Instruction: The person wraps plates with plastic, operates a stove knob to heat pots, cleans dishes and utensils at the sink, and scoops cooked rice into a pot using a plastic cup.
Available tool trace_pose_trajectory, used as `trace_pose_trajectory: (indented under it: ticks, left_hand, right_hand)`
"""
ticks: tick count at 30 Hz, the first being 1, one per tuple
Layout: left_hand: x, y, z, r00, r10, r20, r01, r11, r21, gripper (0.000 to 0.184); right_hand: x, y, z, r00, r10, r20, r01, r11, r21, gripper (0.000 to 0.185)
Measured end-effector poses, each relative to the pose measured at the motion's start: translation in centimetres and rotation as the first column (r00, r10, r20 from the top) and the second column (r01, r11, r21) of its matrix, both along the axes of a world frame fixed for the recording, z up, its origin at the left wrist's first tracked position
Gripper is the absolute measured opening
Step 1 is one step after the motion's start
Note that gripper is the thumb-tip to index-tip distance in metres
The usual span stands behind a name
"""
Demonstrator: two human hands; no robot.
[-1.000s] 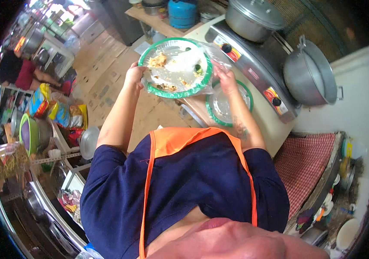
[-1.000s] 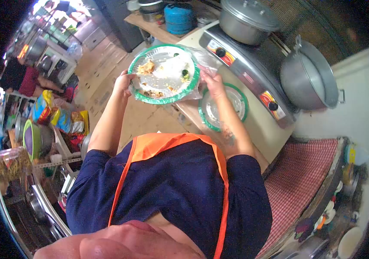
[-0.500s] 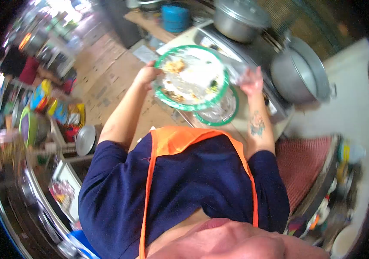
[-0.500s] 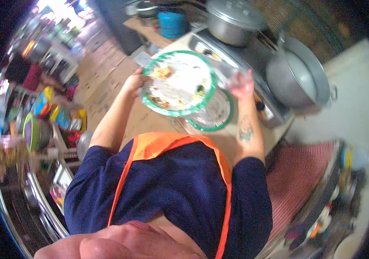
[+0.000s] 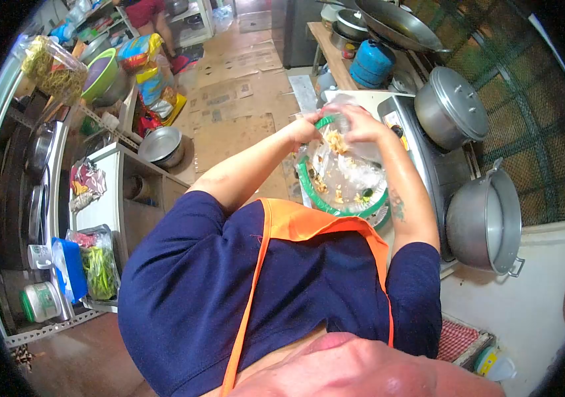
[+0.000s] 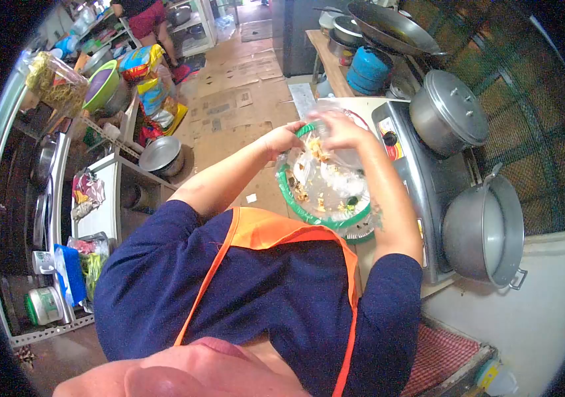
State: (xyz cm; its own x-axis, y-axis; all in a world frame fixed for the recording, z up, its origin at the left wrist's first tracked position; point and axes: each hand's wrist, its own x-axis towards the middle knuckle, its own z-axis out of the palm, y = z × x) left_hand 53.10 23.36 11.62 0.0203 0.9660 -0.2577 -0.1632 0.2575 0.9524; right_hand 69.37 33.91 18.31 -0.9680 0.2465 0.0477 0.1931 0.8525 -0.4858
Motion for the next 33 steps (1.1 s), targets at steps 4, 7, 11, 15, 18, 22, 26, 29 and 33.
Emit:
trace_pose_trajectory:
  ticks: [4,7,11,15,18,22,26,29,33]
  left_hand:
    - [0.4,-1.1,-0.7,0.994,0.043,-0.099,-0.042,0.999,0.009,0.064]
    - [0.7,-2.9,0.8,0.961,0.245,-0.131,-0.247,0.969,0.004,0.081]
    - [0.9,-2.5,1.3,0.972,0.161,-0.174,-0.152,0.987,0.060,0.076]
    - [0.7,-2.7,1.6,0.973,0.195,-0.126,-0.187,0.979,0.075,0.044]
    - [0.0,-2.2,1.5,0.963,0.229,-0.145,-0.224,0.973,0.052,0.044]
    - [-0.8,-3.3,4.1,0.961,0.177,-0.211,-0.190,0.981,-0.042,0.043]
    - [-3.3,-1.4,1.4,0.981,0.191,-0.016,-0.192,0.979,-0.071,0.039]
    - [-3.5,-0.6,1.4,0.970,0.239,-0.054,-0.243,0.965,-0.095,0.035]
    - [-4.2,1.6,-0.6,0.956,0.158,-0.245,-0.191,0.974,-0.117,0.029]
  right_hand:
    - [-4.3,-2.5,1.8,0.964,0.072,0.255,-0.078,0.997,0.013,0.079]
    - [-4.8,-2.7,1.8,0.903,-0.039,0.427,0.025,0.999,0.038,0.081]
    - [-4.7,-0.6,1.1,0.900,0.100,0.424,-0.002,0.974,-0.225,0.078]
    - [-2.6,0.5,2.1,0.997,-0.081,-0.003,0.069,0.870,-0.487,0.060]
    - [2.0,4.6,0.4,0.980,-0.104,0.171,0.174,0.867,-0.466,0.051]
    - [8.2,4.5,-1.2,0.917,-0.375,0.133,0.294,0.414,-0.862,0.030]
    - [11.9,1.9,-2.6,0.909,-0.407,0.086,0.233,0.327,-0.916,0.024]
    - [12.8,-0.1,-4.8,0.820,-0.573,-0.005,0.350,0.508,-0.787,0.019]
    - [12.5,-3.2,-7.3,0.584,-0.771,-0.253,0.596,0.619,-0.512,0.020]
